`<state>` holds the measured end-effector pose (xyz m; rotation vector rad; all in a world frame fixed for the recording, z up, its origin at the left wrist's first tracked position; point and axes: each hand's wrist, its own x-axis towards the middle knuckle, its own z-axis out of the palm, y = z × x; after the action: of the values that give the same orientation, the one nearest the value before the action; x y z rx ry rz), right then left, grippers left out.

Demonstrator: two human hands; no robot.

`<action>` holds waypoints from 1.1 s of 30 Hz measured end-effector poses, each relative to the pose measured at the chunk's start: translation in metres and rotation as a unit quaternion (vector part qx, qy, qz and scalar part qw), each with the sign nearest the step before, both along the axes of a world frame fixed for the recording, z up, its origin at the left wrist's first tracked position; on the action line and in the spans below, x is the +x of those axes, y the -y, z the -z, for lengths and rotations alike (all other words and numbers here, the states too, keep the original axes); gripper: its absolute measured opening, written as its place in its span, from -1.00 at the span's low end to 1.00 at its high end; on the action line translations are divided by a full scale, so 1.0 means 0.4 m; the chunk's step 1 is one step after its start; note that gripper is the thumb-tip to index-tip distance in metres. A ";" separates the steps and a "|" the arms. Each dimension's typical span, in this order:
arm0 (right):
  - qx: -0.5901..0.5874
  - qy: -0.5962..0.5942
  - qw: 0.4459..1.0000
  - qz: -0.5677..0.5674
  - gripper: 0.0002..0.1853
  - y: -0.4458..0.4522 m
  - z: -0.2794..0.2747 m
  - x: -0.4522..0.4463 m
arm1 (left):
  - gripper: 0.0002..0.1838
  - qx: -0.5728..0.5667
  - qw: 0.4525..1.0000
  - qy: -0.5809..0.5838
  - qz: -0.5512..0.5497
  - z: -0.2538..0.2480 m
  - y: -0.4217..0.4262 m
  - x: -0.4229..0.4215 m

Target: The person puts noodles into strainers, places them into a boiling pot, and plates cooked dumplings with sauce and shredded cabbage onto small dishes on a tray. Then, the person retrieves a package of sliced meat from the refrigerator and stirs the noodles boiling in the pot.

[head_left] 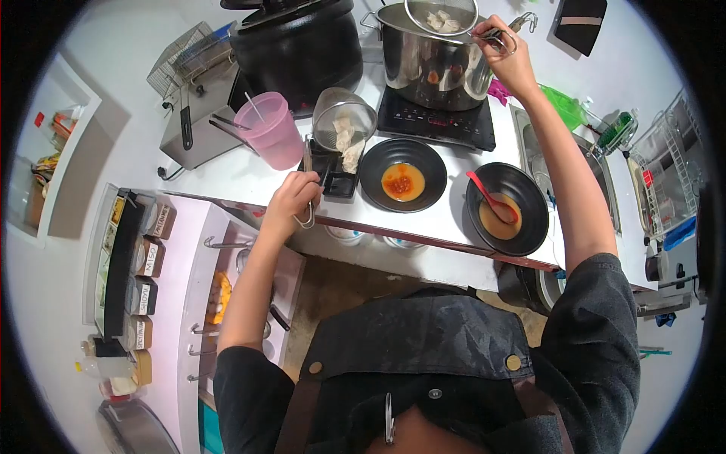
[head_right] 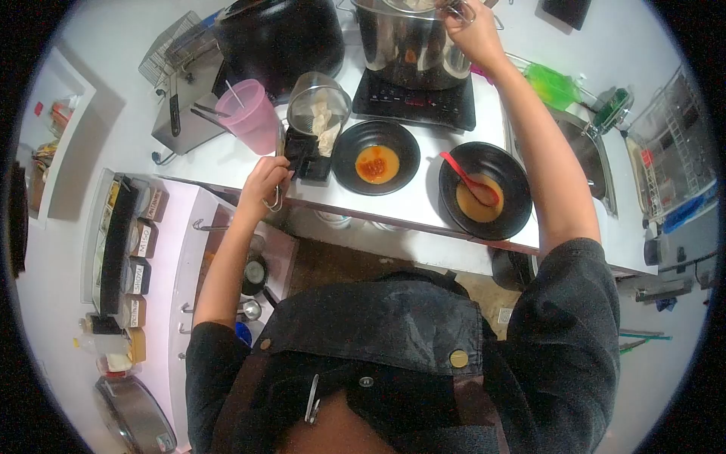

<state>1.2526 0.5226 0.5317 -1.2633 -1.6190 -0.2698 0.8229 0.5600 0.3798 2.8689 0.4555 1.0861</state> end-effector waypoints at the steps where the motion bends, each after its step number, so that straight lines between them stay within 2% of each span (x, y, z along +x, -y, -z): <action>1: -0.001 -0.002 1.000 0.004 -0.88 0.000 0.000 0.001 | -0.86 0.010 1.000 -0.002 -0.002 0.005 -0.005 0.001; 8: -0.003 -0.013 1.000 -0.002 -0.87 0.010 0.000 0.003 | -0.84 0.064 0.997 -0.041 0.007 0.039 -0.057 -0.009; 15: -0.016 -0.006 1.000 -0.005 -0.88 0.010 0.002 -0.006 | -0.72 0.097 0.991 -0.086 0.015 0.063 -0.097 -0.037; 21: -0.025 -0.020 0.999 -0.017 -0.88 0.010 0.016 -0.018 | -0.69 0.060 0.996 -0.054 0.025 0.083 -0.081 -0.044; 26: -0.045 0.002 0.999 0.021 -0.88 0.014 0.002 -0.040 | -0.65 0.096 0.994 -0.040 0.035 0.085 -0.098 -0.030; 29: -0.032 -0.028 0.999 -0.014 -0.88 0.001 0.008 -0.030 | -0.65 0.102 0.993 -0.039 0.041 0.091 -0.111 -0.033; 33: -0.033 -0.035 0.999 -0.005 -0.87 0.017 0.002 -0.041 | -0.65 0.108 0.993 -0.017 0.050 0.115 -0.140 -0.034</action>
<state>1.2364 0.5158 0.5308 -1.2996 -1.5849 -0.1656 0.8095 0.6162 0.3338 3.0615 0.2029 1.1374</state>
